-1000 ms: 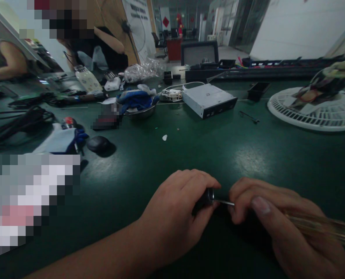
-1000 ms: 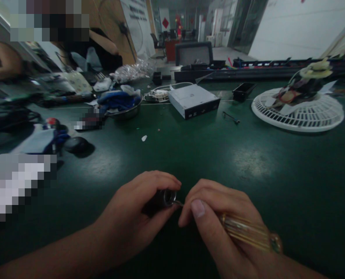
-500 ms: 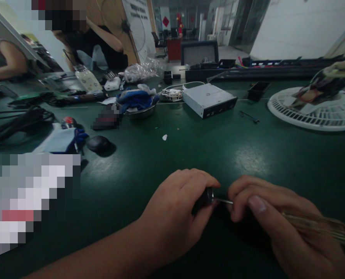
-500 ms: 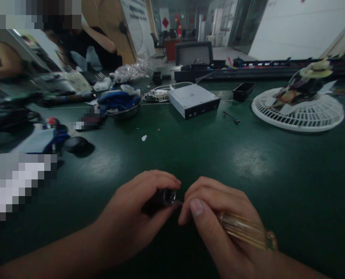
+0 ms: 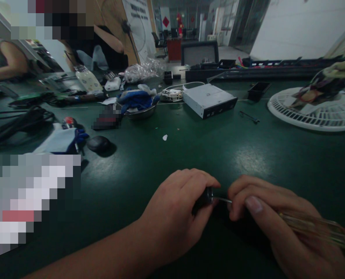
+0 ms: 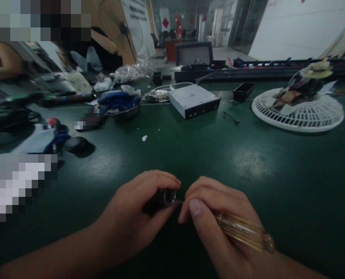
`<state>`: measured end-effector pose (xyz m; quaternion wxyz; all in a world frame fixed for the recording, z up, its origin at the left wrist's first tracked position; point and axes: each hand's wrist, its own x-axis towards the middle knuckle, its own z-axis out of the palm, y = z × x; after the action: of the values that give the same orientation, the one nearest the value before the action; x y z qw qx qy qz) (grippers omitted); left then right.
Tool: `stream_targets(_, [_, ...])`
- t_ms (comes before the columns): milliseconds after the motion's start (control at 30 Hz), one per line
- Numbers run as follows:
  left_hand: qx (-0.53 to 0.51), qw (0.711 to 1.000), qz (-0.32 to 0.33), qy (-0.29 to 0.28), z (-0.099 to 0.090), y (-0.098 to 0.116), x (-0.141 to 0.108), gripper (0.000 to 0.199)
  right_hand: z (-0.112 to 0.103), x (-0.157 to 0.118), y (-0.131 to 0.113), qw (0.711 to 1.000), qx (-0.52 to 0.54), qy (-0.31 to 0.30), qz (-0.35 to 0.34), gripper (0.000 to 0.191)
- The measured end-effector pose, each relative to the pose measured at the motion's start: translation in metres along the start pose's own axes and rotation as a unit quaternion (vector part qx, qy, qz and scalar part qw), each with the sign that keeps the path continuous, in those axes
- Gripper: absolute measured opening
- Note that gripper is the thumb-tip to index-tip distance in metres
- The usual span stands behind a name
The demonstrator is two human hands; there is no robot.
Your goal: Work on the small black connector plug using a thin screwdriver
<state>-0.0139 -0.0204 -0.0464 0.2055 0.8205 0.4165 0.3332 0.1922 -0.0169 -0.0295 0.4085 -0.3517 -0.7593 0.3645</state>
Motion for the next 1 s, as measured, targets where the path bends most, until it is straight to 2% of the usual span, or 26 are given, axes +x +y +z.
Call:
stream_targets(233, [-0.005,1.000,-0.007,-0.005,-0.0003,0.0002,0.0020,0.028,0.0002,-0.0005,-0.0012,0.999,-0.009,0.004,-0.047,0.019])
stream_targets(467, [-0.002,1.000,-0.002,0.000,0.0001,0.0008,0.0009,0.025,-0.0004,-0.0038,0.0034,1.000,-0.014,-0.006,0.006,0.021])
stream_targets(600, [0.001,1.000,0.001,-0.009,0.0014,-0.0003,0.0005,0.028,-0.0013,-0.0015,0.0016,1.000,0.012,-0.002,-0.002,0.026])
stream_targets(733, [-0.002,1.000,0.001,-0.011,0.0011,-0.0002,0.0020,0.025,0.0000,-0.0016,0.0015,1.000,-0.007,0.001,-0.030,0.019])
stream_targets(1000, [0.009,0.999,-0.005,-0.031,0.0011,-0.0008,0.0016,0.024,0.0002,-0.0037,0.0027,0.999,-0.031,-0.028,0.014,0.022])
